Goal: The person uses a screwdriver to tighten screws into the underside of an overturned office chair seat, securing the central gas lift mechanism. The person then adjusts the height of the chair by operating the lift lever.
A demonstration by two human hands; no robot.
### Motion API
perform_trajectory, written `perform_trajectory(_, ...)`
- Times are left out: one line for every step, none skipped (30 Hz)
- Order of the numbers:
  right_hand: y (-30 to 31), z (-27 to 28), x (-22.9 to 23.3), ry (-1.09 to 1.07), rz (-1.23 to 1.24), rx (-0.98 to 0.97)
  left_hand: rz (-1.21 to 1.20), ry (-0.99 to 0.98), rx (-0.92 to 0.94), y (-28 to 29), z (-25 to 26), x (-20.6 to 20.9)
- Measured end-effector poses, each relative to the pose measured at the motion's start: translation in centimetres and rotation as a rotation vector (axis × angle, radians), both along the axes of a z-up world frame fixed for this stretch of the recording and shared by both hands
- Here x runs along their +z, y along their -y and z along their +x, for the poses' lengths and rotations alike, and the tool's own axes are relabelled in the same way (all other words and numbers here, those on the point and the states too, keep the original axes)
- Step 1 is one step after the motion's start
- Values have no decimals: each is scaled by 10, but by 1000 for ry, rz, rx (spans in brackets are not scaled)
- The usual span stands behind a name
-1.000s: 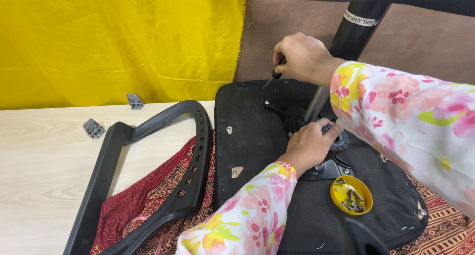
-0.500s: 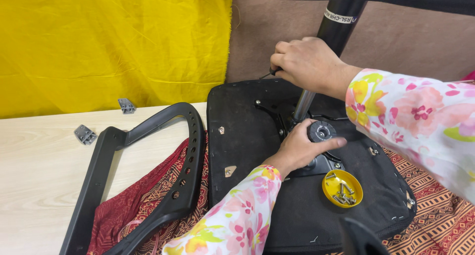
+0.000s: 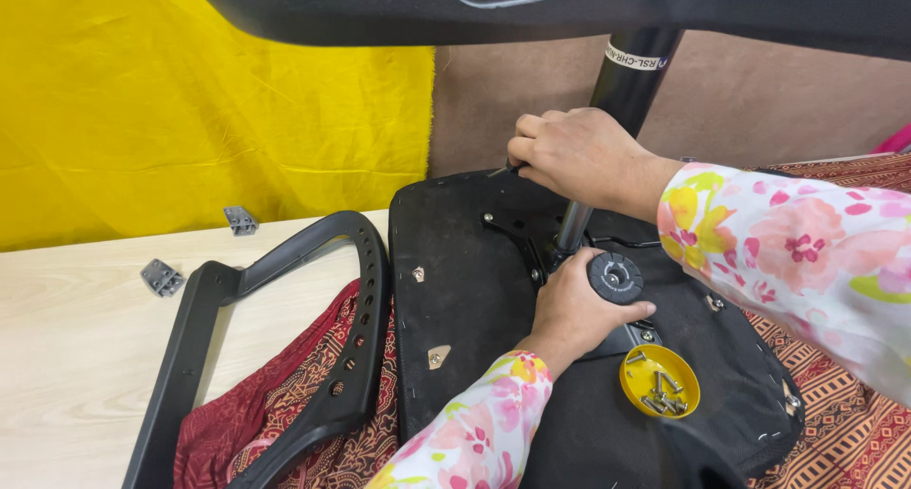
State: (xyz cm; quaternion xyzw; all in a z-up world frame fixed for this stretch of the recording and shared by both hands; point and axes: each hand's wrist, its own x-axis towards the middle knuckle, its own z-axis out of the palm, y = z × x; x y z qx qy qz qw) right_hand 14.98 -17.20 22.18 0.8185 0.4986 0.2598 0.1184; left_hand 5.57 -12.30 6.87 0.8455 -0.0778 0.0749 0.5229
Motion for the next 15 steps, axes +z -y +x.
perform_trajectory(-1, -2, 1, -1, 13, 12, 6, 4, 1, 0, -1, 0)
perform_trajectory(-1, -3, 1, -2, 26, 23, 17, 5, -6, 0, -1, -1)
perform_trajectory(-2, -3, 2, -5, 38, 35, 27, 3, -12, -1, 0, -1)
perform_trajectory(-3, -4, 2, -41, 40, 14, 36, 2, -19, -1, 2, -1)
perform_trajectory(-4, -5, 3, -74, 41, -7, 32, 5, -24, -2, 2, -1)
perform_trajectory(-5, -5, 3, -107, 43, -28, 28, 8, -30, -2, 3, -2)
perform_trajectory(-8, -5, 2, -164, 73, -50, 23, 11, -34, -3, 3, -3)
perform_trajectory(-12, -4, 1, -222, 103, -72, 26, 9, -36, -3, 4, -4)
perform_trajectory(-14, -3, 1, -278, 136, -97, 30, 9, -40, -4, 5, -5)
perform_trajectory(-16, -1, 3, -311, 139, -121, 35, 9, -43, -4, 6, -6)
perform_trajectory(-19, 3, 5, -344, 141, -144, 42, 10, -47, -5, 8, -6)
perform_trajectory(-22, 6, 8, -377, 144, -168, 49, 12, -51, -5, 9, -6)
perform_trajectory(-23, 8, 9, -373, 146, -160, 56, 13, -56, -6, 10, -6)
perform_trajectory(-23, 10, 10, -368, 149, -152, 59, 12, -61, -6, 11, -6)
perform_trajectory(-23, 11, 10, -364, 151, -145, 61, 11, -67, -6, 11, -6)
